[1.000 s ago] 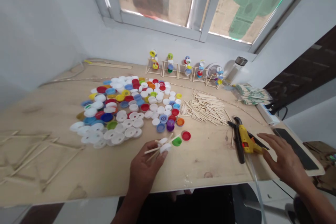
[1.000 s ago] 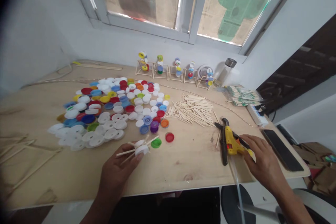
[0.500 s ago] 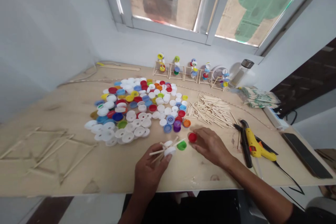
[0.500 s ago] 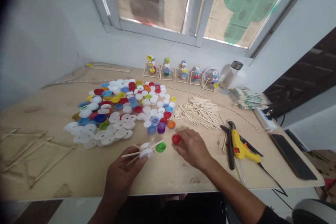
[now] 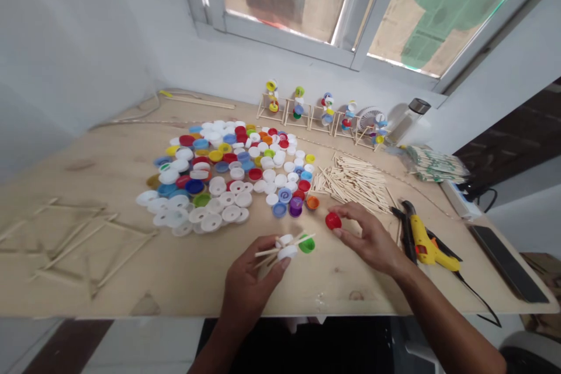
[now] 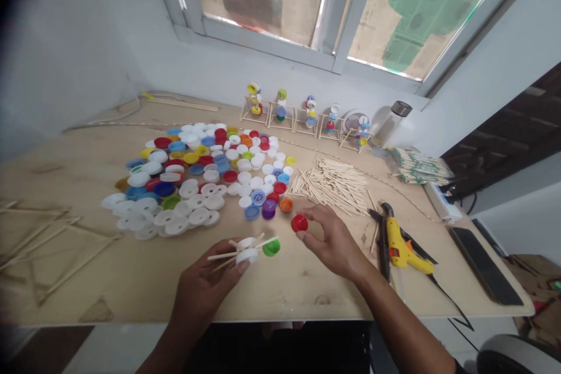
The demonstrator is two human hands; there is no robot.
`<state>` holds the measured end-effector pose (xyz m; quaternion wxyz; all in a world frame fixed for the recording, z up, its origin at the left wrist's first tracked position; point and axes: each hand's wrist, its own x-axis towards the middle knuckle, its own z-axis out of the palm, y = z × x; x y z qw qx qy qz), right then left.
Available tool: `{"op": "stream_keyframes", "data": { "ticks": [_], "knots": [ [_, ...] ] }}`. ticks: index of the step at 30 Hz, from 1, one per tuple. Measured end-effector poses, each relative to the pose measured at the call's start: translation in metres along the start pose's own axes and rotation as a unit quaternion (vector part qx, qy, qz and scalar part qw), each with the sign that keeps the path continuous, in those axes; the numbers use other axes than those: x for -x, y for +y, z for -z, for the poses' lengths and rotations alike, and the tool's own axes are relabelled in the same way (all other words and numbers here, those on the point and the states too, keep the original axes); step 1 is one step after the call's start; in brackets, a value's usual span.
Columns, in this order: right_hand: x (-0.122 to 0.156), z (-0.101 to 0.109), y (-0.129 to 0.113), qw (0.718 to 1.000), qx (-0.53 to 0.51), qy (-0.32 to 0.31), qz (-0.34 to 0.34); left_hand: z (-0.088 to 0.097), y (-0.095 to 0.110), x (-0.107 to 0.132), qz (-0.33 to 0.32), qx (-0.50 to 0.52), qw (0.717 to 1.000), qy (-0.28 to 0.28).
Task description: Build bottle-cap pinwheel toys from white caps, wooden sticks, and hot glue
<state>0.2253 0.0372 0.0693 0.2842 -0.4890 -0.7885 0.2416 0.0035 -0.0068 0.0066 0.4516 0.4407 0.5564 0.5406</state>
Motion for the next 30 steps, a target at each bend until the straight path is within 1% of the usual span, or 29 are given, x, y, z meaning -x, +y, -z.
{"op": "stream_keyframes", "data": {
  "ticks": [3,6,8,14,20,25,26,30],
  "knots": [
    [-0.001,0.009,-0.018,0.999,-0.007,-0.036,0.038,0.001,0.0,0.0,-0.006,-0.017,1.0,-0.007],
    [-0.003,0.009,-0.031,0.995,0.028,-0.066,0.064,0.002,-0.001,-0.001,-0.01,-0.033,0.999,-0.019],
    [-0.004,0.007,-0.036,0.992,0.053,-0.083,0.081,0.002,-0.001,-0.001,-0.012,-0.039,0.999,-0.026],
    [-0.007,0.003,-0.039,0.984,0.106,-0.097,0.107,0.0,0.001,0.0,-0.019,-0.033,0.998,-0.042],
    [-0.01,0.001,-0.043,0.979,0.132,-0.115,0.105,0.001,0.0,-0.001,-0.033,-0.047,0.998,-0.03],
    [-0.01,-0.003,-0.043,0.976,0.151,-0.125,0.1,0.005,-0.006,-0.006,-0.058,-0.079,0.992,-0.078],
    [-0.01,-0.004,-0.043,0.975,0.152,-0.126,0.101,0.005,-0.005,-0.006,-0.063,-0.082,0.992,-0.077],
    [-0.01,-0.006,-0.041,0.975,0.154,-0.125,0.102,0.001,0.001,-0.002,-0.066,-0.065,0.995,-0.043]
  ]
}}
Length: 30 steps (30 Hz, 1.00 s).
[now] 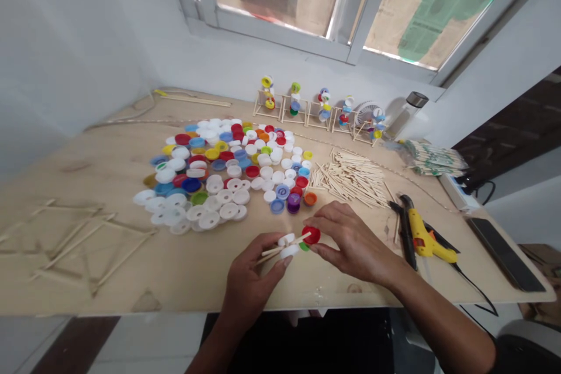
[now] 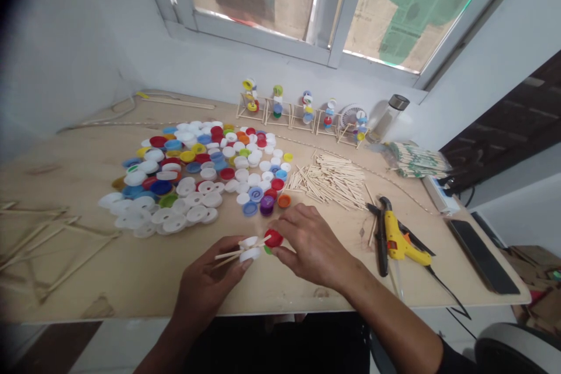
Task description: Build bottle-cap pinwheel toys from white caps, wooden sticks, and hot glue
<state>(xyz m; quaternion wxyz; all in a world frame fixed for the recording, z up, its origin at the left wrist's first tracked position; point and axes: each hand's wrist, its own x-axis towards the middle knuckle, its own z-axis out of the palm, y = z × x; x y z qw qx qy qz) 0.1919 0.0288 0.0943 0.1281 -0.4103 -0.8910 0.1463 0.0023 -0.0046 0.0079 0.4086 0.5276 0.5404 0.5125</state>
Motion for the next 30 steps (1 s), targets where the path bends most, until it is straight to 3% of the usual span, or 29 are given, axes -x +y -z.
{"op": "stream_keyframes", "data": {
  "ticks": [4,10,13,21,30],
  "knots": [
    [0.001,0.0,0.0,1.0,0.005,-0.007,-0.003,-0.002,0.002,0.002,0.007,0.0,1.0,0.001],
    [0.001,0.001,0.0,1.0,0.0,-0.013,0.0,0.005,-0.011,-0.003,-0.024,-0.033,0.998,-0.057],
    [0.001,0.0,0.0,1.0,0.0,-0.009,0.0,0.007,-0.014,-0.004,-0.029,-0.027,0.997,-0.059],
    [0.007,0.004,0.004,0.999,-0.04,0.029,0.009,0.001,-0.005,-0.001,-0.011,0.031,0.999,-0.02],
    [0.001,0.001,-0.011,0.998,-0.067,-0.007,0.012,0.006,0.004,-0.003,-0.028,-0.042,0.995,-0.084]
  ]
}}
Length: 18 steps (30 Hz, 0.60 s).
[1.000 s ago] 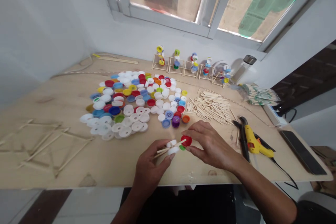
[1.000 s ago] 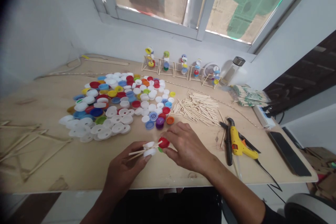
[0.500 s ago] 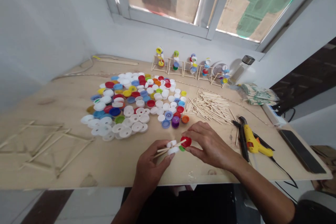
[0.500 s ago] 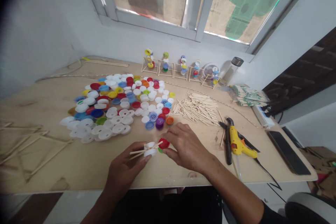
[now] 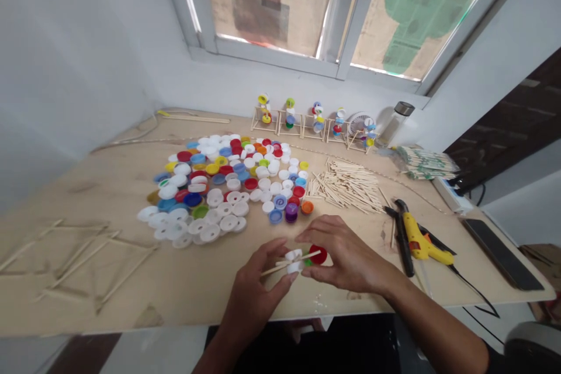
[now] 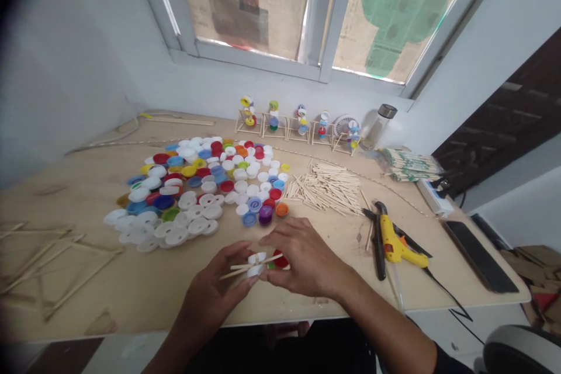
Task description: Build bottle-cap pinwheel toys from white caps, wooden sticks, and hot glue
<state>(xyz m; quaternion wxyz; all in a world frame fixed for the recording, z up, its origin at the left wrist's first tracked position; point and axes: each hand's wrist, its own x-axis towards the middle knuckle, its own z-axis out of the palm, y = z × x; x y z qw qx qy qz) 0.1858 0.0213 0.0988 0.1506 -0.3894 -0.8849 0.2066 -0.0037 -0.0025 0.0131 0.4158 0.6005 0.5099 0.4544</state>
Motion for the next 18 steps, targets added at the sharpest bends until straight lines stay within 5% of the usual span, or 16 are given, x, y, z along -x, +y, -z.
{"op": "stream_keyframes", "data": {
  "ticks": [4,8,12,18],
  "knots": [
    [-0.002,-0.008,0.0,1.0,-0.023,0.009,-0.003,0.004,0.001,-0.001,-0.025,-0.042,0.999,-0.003],
    [0.0,-0.013,-0.001,0.995,-0.084,0.045,-0.033,0.01,-0.002,-0.001,-0.016,0.028,0.999,-0.01],
    [0.003,-0.02,-0.003,0.974,-0.187,0.084,-0.093,0.012,0.001,0.001,0.042,0.133,0.99,-0.016],
    [0.0,-0.033,-0.005,0.963,-0.237,0.09,-0.091,0.013,0.01,0.004,0.105,0.165,0.981,-0.016]
  ]
}}
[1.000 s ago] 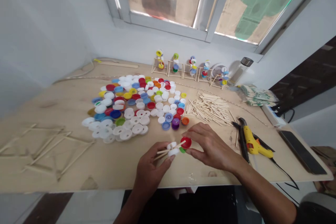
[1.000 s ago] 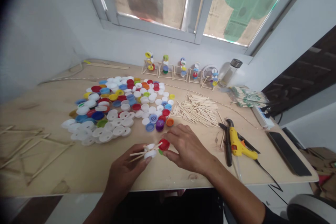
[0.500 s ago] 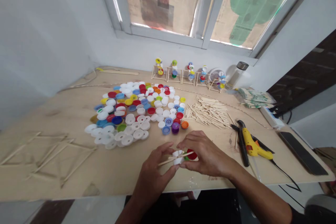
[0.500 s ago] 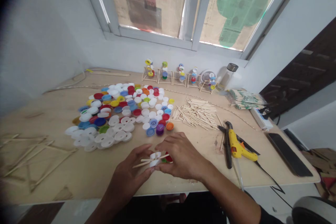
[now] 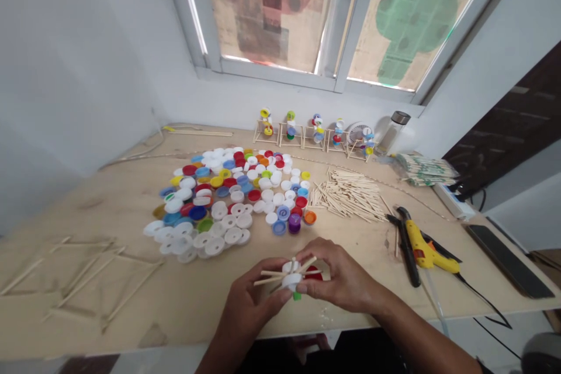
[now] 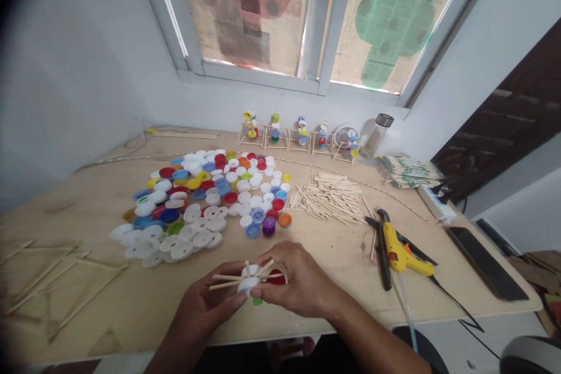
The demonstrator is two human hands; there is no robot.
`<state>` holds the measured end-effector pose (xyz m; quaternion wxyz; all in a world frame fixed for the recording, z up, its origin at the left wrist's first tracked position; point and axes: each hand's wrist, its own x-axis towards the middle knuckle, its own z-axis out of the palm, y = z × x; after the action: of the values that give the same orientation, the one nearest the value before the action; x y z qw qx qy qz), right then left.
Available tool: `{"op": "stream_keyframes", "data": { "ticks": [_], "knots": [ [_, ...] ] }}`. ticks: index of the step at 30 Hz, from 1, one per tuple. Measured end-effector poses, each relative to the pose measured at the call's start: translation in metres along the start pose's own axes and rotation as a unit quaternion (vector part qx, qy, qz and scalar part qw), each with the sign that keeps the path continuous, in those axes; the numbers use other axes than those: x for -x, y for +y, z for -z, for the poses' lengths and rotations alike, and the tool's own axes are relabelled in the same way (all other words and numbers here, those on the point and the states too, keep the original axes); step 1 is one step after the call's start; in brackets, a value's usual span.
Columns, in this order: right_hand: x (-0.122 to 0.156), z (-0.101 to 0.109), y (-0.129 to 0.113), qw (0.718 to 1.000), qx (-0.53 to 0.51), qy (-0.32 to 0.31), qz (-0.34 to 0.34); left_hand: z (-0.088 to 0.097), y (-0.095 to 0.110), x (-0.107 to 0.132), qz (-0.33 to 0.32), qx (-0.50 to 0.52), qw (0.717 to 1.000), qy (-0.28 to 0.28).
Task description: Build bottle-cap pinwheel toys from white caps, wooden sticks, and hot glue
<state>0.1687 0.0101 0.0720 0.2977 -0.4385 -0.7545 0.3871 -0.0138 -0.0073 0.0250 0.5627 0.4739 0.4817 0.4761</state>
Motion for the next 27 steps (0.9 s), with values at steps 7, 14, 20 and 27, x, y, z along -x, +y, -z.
{"op": "stream_keyframes", "data": {
  "ticks": [7,14,20,27],
  "knots": [
    [-0.004,0.018,0.007,1.0,-0.018,-0.011,0.004,0.001,-0.004,-0.006,-0.007,-0.008,0.999,0.041],
    [-0.03,0.034,0.049,0.965,0.224,0.127,-0.049,0.003,-0.01,-0.008,0.019,0.073,0.995,0.066],
    [-0.049,0.014,0.065,0.942,0.305,0.122,-0.071,0.0,-0.009,-0.005,0.019,0.078,0.993,0.091],
    [-0.04,0.014,0.061,0.937,0.317,0.129,-0.064,0.001,-0.015,-0.006,0.026,0.085,0.99,0.105]
  ]
}}
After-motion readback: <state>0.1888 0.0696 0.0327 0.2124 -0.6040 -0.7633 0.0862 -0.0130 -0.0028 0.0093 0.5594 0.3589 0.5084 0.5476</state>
